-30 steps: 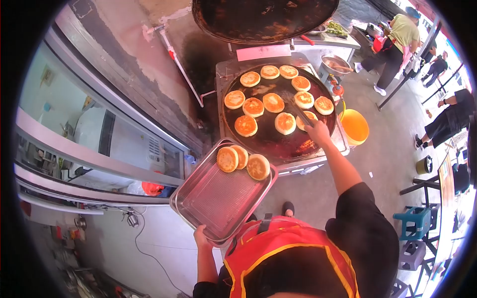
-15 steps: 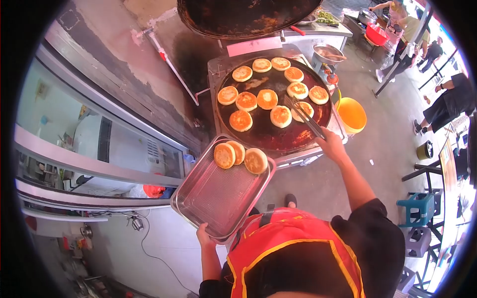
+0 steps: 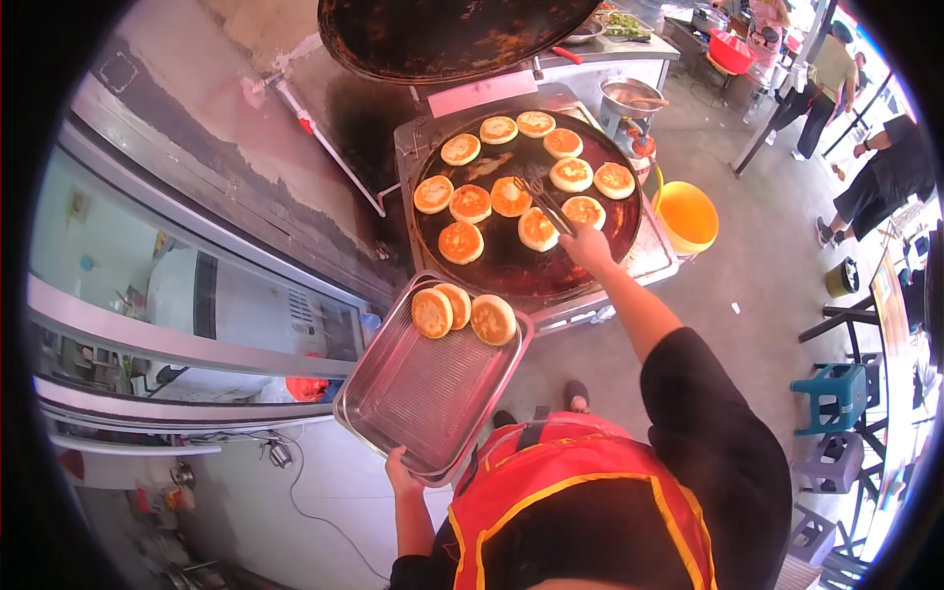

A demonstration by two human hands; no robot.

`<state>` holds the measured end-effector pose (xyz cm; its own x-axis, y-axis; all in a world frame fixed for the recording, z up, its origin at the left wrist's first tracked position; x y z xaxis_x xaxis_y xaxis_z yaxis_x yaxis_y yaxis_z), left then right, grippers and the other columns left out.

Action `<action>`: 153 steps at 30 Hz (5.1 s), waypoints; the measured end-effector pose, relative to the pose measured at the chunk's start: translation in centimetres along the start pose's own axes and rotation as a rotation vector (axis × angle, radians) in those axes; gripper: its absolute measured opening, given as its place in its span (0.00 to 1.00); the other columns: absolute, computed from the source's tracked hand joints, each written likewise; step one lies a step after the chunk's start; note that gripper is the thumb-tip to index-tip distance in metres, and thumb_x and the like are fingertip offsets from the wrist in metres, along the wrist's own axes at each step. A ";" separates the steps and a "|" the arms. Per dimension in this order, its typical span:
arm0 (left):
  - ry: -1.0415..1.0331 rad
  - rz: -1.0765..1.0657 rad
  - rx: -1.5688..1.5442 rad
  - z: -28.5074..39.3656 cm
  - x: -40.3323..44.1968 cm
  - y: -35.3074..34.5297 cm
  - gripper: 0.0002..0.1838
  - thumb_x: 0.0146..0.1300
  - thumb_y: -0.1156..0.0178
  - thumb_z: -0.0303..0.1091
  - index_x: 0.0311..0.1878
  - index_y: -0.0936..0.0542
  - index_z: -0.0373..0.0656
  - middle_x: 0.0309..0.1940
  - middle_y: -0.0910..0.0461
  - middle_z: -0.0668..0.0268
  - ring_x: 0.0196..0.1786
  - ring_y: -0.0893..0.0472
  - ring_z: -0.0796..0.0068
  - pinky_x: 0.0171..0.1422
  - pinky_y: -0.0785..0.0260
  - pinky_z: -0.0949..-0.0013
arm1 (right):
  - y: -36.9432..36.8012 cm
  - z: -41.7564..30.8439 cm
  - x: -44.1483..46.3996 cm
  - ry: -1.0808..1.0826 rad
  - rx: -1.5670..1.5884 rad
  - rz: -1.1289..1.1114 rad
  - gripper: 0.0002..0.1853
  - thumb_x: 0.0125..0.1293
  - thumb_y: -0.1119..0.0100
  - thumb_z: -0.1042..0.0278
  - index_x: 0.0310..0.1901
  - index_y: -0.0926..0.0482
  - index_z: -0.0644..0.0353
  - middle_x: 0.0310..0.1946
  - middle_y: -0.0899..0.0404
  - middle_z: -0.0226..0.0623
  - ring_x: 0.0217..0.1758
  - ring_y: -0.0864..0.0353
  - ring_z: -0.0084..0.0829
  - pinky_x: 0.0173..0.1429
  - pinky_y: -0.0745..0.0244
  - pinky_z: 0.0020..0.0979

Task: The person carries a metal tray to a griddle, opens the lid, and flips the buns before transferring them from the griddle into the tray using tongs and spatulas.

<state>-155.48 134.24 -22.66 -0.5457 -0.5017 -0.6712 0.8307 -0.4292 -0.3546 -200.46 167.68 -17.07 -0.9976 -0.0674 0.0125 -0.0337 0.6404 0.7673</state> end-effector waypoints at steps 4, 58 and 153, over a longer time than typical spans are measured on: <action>-0.004 0.031 0.025 0.0 0.0 0.6 0.23 0.52 0.52 0.32 0.52 0.33 0.30 0.48 0.29 0.52 0.51 0.27 0.54 0.57 0.35 0.53 | 0.4 -0.8 -1.7 0.061 0.022 -0.072 0.18 0.52 0.47 0.59 0.39 0.25 0.65 0.31 0.22 0.54 0.40 0.22 0.51 0.46 0.29 0.46; -0.060 0.101 0.112 -0.3 -1.5 -0.7 0.26 0.50 0.51 0.33 0.53 0.34 0.30 0.50 0.29 0.52 0.53 0.28 0.54 0.59 0.36 0.55 | 11.0 5.6 4.8 0.167 -0.320 -0.025 0.15 0.50 0.42 0.61 0.39 0.22 0.57 0.34 0.21 0.51 0.41 0.22 0.49 0.46 0.28 0.43; -0.080 0.267 -0.006 -2.0 -2.5 0.3 0.20 0.50 0.50 0.32 0.48 0.30 0.33 0.43 0.25 0.55 0.46 0.24 0.57 0.52 0.30 0.60 | -9.5 -5.9 8.4 -0.571 1.176 -0.436 0.11 0.58 0.42 0.62 0.27 0.29 0.60 0.18 0.32 0.31 0.13 0.36 0.22 0.14 0.45 0.21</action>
<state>-153.61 136.88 -22.41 -0.3139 -0.6543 -0.6880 0.9469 -0.2690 -0.1761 -208.21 156.52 -20.45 -0.7695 -0.2907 -0.5687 -0.0925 0.9318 -0.3511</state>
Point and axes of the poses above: each hand's wrist, its own x-axis towards the middle knuckle, its own y-axis out of the back of the hand, z = x × y, the point moved 5 cm from there along x, towards the middle knuckle
